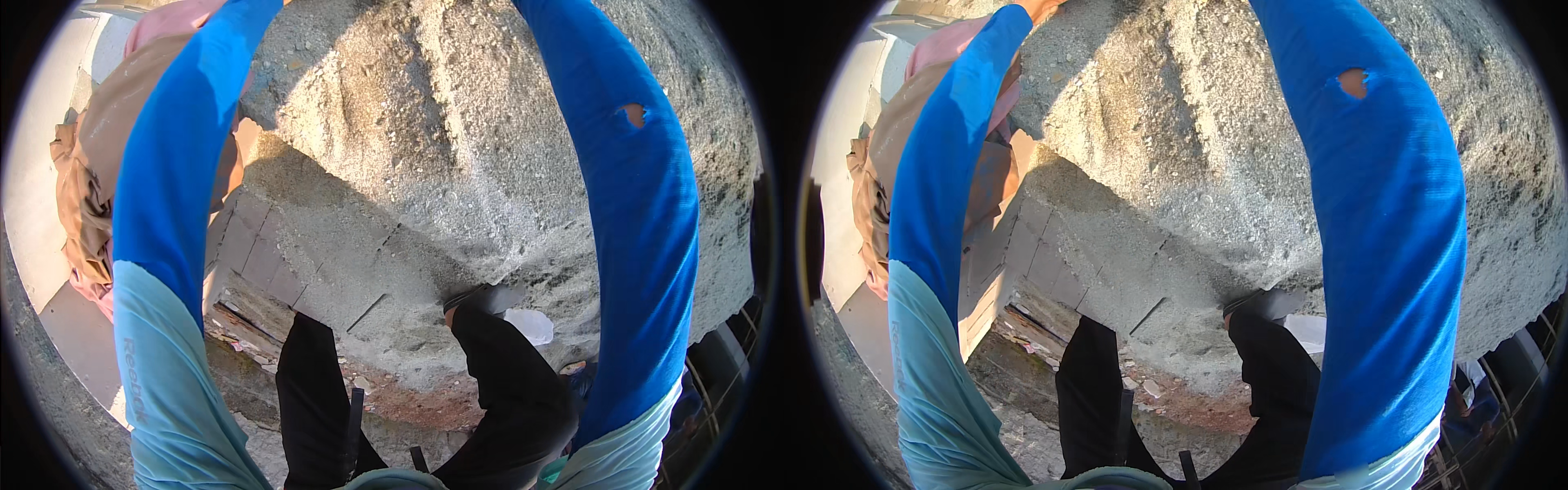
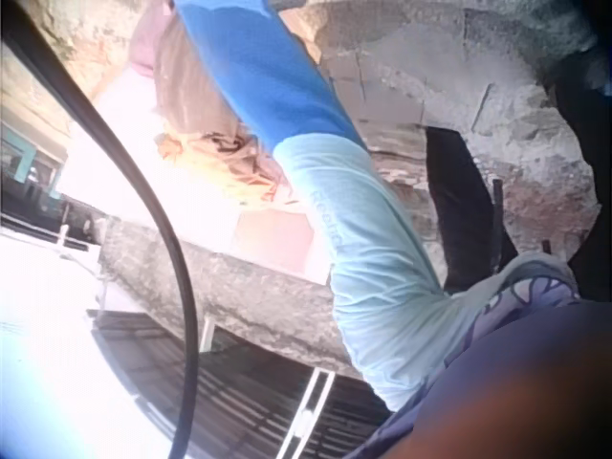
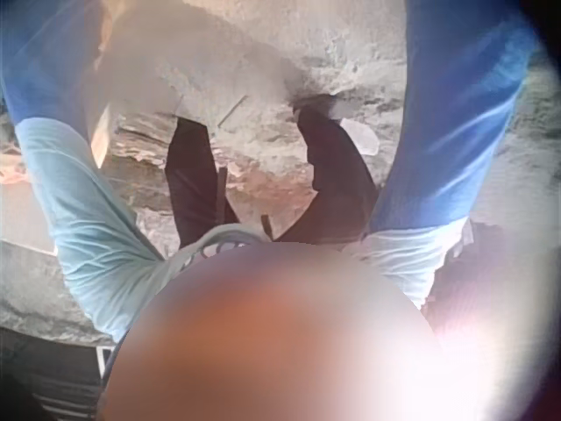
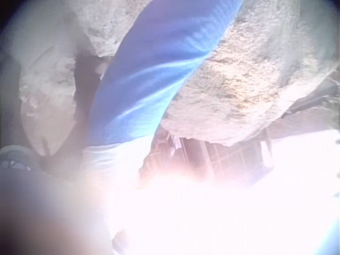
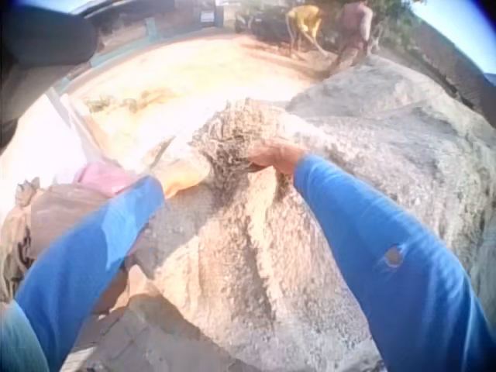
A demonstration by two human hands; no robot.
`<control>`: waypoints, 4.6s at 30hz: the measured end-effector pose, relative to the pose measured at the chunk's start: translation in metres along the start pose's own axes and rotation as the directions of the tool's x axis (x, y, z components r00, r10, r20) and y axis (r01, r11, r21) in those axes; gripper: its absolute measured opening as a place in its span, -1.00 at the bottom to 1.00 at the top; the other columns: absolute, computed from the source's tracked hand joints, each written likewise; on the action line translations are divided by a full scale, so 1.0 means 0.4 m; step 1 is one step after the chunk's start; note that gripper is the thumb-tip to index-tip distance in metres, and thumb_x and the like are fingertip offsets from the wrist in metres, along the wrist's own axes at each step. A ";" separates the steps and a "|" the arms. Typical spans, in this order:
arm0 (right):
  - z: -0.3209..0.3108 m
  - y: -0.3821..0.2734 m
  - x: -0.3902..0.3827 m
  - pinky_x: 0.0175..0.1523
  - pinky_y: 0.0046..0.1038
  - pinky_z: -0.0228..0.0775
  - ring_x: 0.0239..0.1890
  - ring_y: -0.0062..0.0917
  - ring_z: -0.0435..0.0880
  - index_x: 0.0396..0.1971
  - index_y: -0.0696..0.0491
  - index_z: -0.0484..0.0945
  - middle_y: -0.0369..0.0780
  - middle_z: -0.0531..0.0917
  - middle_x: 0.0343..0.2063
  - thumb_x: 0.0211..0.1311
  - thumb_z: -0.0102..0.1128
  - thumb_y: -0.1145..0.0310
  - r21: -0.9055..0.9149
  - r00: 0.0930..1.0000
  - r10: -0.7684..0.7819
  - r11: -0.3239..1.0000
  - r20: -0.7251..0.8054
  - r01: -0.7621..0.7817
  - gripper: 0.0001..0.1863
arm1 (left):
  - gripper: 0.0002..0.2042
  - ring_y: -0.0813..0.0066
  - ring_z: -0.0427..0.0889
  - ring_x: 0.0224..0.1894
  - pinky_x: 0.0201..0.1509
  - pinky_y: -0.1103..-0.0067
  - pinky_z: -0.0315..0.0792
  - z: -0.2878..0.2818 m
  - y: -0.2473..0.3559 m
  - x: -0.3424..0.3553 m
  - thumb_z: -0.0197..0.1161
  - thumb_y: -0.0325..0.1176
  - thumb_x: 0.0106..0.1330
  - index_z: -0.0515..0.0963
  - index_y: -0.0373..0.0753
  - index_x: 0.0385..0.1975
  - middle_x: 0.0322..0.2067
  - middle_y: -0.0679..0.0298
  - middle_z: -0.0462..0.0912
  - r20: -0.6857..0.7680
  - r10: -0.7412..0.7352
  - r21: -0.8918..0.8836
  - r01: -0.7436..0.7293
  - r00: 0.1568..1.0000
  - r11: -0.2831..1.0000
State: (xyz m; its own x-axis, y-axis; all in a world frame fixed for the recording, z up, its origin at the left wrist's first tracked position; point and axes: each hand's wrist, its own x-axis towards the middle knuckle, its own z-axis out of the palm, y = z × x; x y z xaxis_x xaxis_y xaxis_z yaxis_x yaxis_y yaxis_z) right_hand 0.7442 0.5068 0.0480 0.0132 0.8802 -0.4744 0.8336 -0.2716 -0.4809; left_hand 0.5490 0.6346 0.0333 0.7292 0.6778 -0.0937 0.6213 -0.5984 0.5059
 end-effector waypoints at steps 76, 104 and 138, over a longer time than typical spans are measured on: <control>0.861 -0.085 -0.786 0.19 -0.03 0.26 0.05 -0.02 0.43 -0.15 0.21 0.58 0.03 0.56 -0.11 0.29 0.23 -0.01 0.511 -0.046 0.605 0.627 -0.795 -0.589 -0.49 | -0.38 0.22 0.53 -0.24 0.08 0.30 0.29 0.348 0.265 -0.664 0.31 0.29 0.21 0.67 -0.32 -0.47 -0.43 0.18 0.62 -0.128 0.704 0.087 -0.699 0.699 0.710; 0.952 -0.205 -1.031 -0.05 -0.12 0.38 -0.19 -0.08 0.61 -0.26 0.12 0.65 0.05 0.67 -0.15 0.30 0.29 0.33 0.474 0.251 0.630 0.741 -0.735 -0.475 -0.83 | -0.84 0.47 0.61 -0.33 -0.22 0.46 0.49 -0.222 0.615 -1.184 0.39 -0.33 0.21 0.69 -0.13 -0.23 -0.33 0.37 0.63 -0.545 0.503 -0.392 -0.735 0.670 0.554; 1.007 -0.115 -1.027 0.41 0.25 0.04 0.37 -0.09 0.38 0.36 0.01 0.35 -0.05 0.44 0.30 0.13 0.44 0.00 0.705 0.789 0.525 -0.688 0.319 0.173 -0.17 | 0.06 0.03 0.17 0.46 0.54 0.10 0.01 0.480 0.317 -1.014 0.58 -0.05 -0.05 0.13 -0.53 0.38 0.43 -0.11 0.16 0.438 -0.776 -0.797 0.595 0.453 -0.102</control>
State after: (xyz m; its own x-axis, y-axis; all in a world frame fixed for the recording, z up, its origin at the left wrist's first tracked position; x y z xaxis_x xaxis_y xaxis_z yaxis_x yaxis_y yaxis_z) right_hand 0.4781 0.0009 -0.0321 0.2724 0.4278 -0.8618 -0.9603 0.0647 -0.2714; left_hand 0.3870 0.2019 -0.0294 -0.0260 0.5848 -0.8108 0.1423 0.8049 0.5760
